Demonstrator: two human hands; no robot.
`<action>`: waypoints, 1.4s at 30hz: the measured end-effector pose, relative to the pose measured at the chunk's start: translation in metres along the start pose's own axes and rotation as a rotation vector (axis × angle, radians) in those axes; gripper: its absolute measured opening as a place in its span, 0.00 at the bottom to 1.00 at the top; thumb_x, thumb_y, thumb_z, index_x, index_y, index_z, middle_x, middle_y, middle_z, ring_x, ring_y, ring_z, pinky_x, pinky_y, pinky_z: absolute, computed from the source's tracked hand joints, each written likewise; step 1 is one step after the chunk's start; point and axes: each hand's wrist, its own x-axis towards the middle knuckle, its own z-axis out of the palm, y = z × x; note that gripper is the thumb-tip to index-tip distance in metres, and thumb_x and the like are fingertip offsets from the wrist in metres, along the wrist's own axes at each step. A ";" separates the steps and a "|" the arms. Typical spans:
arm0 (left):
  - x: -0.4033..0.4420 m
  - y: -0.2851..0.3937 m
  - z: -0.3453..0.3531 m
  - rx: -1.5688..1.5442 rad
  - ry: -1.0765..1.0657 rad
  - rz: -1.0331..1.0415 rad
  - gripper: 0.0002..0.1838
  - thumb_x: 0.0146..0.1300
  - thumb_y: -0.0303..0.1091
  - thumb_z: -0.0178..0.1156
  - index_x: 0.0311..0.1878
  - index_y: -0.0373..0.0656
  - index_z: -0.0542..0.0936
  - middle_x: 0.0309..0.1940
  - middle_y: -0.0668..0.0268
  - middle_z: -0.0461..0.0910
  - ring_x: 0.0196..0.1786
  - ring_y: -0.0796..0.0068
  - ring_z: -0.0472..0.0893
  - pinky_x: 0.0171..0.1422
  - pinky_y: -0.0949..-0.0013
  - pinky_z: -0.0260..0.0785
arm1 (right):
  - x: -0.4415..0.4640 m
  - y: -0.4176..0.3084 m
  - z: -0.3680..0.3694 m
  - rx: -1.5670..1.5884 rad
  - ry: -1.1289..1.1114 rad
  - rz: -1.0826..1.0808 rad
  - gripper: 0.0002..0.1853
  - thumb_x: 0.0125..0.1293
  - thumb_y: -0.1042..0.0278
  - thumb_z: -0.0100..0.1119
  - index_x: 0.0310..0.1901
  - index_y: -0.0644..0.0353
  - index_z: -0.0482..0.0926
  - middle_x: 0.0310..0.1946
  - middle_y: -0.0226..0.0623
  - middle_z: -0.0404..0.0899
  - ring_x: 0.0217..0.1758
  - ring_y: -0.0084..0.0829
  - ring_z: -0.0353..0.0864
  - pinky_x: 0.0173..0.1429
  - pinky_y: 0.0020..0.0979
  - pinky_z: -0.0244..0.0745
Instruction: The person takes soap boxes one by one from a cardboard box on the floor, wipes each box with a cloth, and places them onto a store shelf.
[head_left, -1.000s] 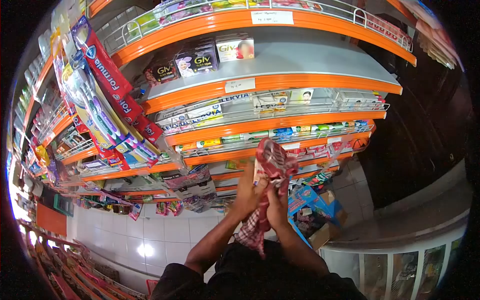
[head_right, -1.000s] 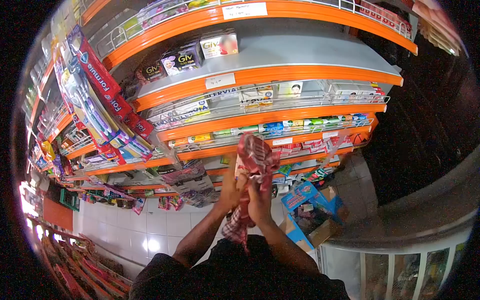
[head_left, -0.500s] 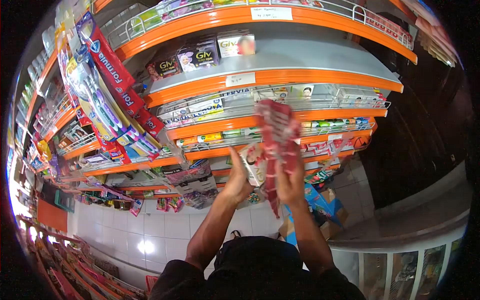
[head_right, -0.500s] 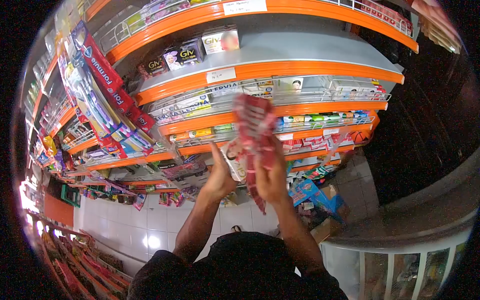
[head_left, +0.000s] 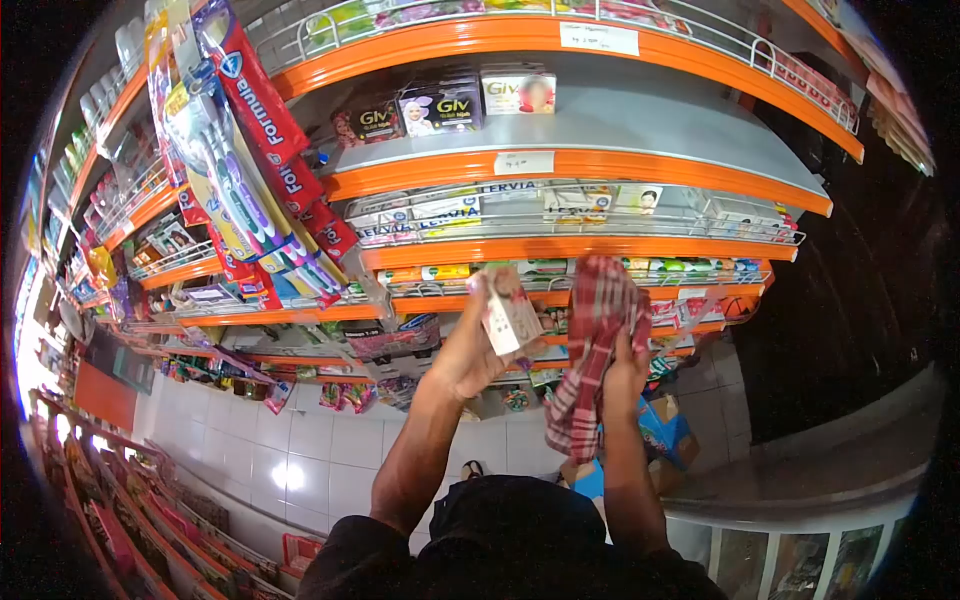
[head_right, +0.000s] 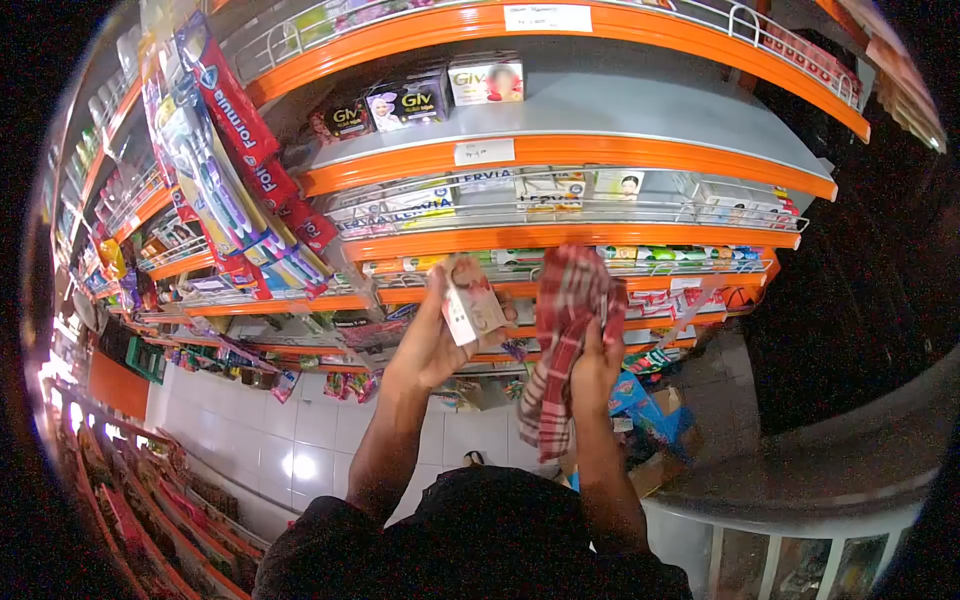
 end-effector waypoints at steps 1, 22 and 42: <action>-0.002 -0.001 0.003 0.175 0.028 0.079 0.31 0.70 0.59 0.47 0.64 0.42 0.68 0.54 0.59 0.78 0.52 0.65 0.81 0.53 0.63 0.77 | 0.006 -0.009 0.003 -0.011 0.065 0.080 0.21 0.74 0.59 0.51 0.61 0.65 0.70 0.53 0.39 0.77 0.50 0.27 0.80 0.55 0.28 0.75; 0.015 -0.015 -0.020 1.130 0.179 0.600 0.32 0.77 0.41 0.43 0.77 0.40 0.48 0.62 0.58 0.71 0.56 0.70 0.74 0.60 0.69 0.68 | -0.026 -0.055 0.046 0.210 -0.193 -0.229 0.17 0.74 0.63 0.52 0.58 0.64 0.73 0.52 0.38 0.79 0.50 0.28 0.80 0.55 0.32 0.73; -0.003 0.010 0.005 0.749 0.257 0.530 0.19 0.52 0.25 0.73 0.45 0.36 0.77 0.43 0.61 0.81 0.50 0.78 0.78 0.50 0.73 0.72 | -0.015 -0.063 0.022 0.174 0.050 -0.220 0.13 0.73 0.71 0.50 0.54 0.68 0.75 0.46 0.35 0.80 0.46 0.24 0.79 0.49 0.27 0.73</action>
